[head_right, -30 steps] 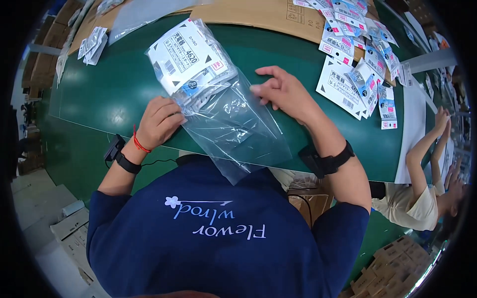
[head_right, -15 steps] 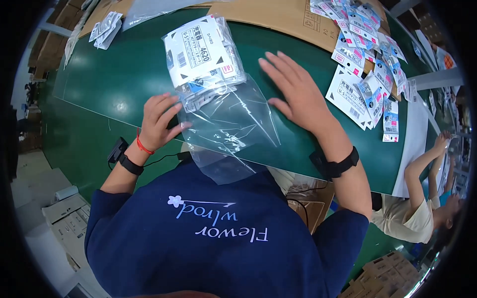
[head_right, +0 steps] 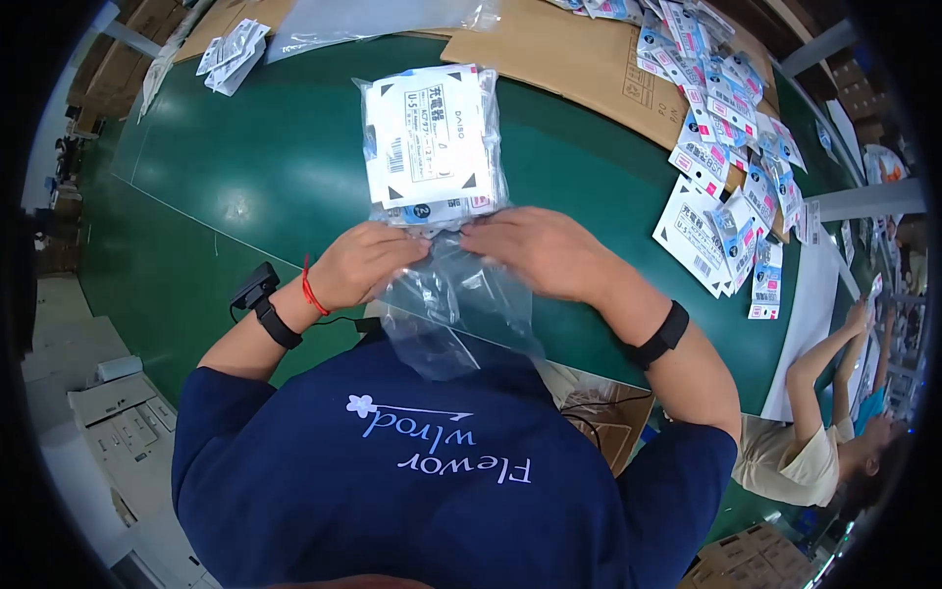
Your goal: The person packs chargers into a plastic bag, placing them in one by one before adding a label and setting the bag aside.
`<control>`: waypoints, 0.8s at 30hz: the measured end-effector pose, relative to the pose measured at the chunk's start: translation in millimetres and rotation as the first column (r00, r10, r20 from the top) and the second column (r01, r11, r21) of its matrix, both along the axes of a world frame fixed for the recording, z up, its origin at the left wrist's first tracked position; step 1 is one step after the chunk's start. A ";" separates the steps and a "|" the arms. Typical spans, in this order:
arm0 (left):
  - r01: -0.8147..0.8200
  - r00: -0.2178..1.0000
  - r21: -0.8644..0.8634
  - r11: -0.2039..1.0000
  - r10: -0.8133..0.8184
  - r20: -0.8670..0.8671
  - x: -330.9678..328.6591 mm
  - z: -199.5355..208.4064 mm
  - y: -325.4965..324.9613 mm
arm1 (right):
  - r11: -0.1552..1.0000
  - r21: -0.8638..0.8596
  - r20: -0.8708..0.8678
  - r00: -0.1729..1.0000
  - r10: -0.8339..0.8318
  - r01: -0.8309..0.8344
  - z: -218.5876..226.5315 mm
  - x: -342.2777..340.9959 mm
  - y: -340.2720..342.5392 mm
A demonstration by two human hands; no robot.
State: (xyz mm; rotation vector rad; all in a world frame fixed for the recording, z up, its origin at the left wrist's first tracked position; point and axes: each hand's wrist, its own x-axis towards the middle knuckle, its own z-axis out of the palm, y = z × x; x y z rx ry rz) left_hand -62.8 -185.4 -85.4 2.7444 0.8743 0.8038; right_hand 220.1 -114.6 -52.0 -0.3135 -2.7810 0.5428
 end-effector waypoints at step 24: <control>0.118 0.213 -0.786 0.607 0.758 0.616 -18.0 26.9 129.9 | 0.341 -0.926 -0.216 0.517 -0.828 0.159 -4.5 -48.1 124.0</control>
